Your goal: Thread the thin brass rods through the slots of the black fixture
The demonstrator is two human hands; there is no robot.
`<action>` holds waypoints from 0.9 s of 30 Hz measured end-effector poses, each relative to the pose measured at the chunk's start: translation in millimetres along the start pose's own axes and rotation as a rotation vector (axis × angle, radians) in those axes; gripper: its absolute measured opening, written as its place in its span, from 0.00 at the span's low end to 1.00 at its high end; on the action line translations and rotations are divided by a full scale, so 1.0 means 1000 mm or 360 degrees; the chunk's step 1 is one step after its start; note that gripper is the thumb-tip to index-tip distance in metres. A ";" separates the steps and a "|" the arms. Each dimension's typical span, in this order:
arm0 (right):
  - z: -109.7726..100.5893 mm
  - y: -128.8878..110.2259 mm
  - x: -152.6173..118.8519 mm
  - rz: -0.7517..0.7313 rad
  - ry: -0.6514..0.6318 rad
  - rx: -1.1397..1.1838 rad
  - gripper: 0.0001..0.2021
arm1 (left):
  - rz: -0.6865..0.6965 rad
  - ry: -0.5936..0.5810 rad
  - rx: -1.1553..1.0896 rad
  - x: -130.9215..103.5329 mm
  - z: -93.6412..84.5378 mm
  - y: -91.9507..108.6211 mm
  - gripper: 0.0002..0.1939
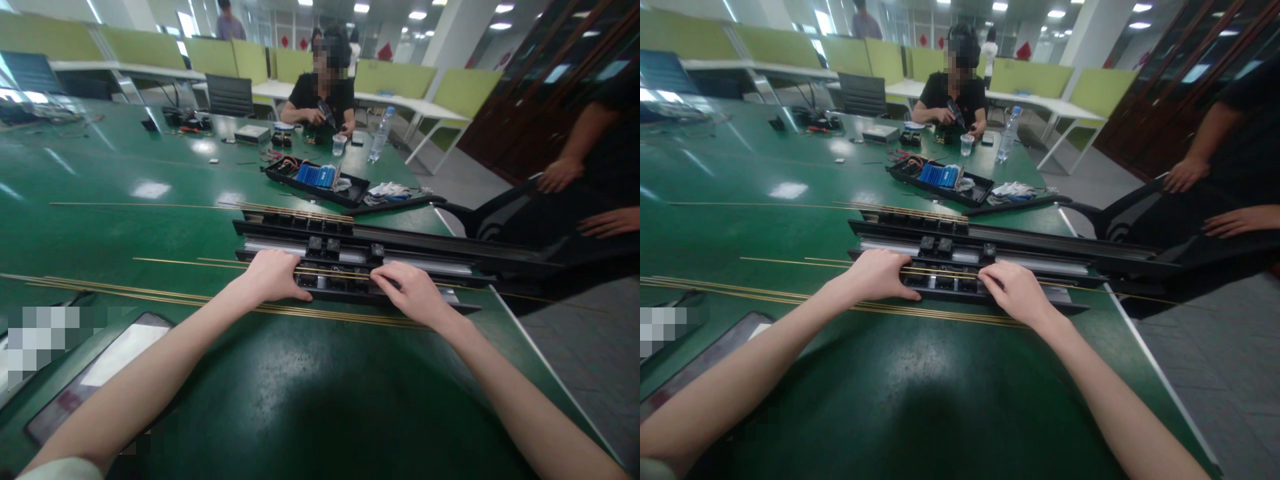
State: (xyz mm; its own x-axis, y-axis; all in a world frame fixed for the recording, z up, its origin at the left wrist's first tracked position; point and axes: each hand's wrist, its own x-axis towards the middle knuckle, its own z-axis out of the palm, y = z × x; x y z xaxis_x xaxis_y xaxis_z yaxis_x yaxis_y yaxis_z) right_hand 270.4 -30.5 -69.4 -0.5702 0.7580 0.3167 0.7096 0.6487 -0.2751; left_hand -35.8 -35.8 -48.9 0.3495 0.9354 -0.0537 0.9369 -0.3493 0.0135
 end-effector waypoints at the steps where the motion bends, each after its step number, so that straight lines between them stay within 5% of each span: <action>1: 0.000 0.000 0.000 0.0007 -0.0006 0.0002 0.12 | 0.0001 -0.0001 -0.0003 0.000 0.000 0.000 0.38; 27: -0.024 0.022 -0.002 0.0308 -0.0288 0.0219 0.19 | -0.0021 -0.0004 0.0012 0.000 0.000 0.002 0.38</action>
State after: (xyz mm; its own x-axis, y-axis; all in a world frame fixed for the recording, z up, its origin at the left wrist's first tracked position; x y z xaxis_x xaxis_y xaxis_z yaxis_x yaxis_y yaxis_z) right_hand 297.3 -18.8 -53.9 -0.5027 0.8605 0.0829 0.7568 0.4845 -0.4388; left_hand -34.2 -36.2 -49.4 0.3370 0.9398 -0.0561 0.9414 -0.3373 0.0053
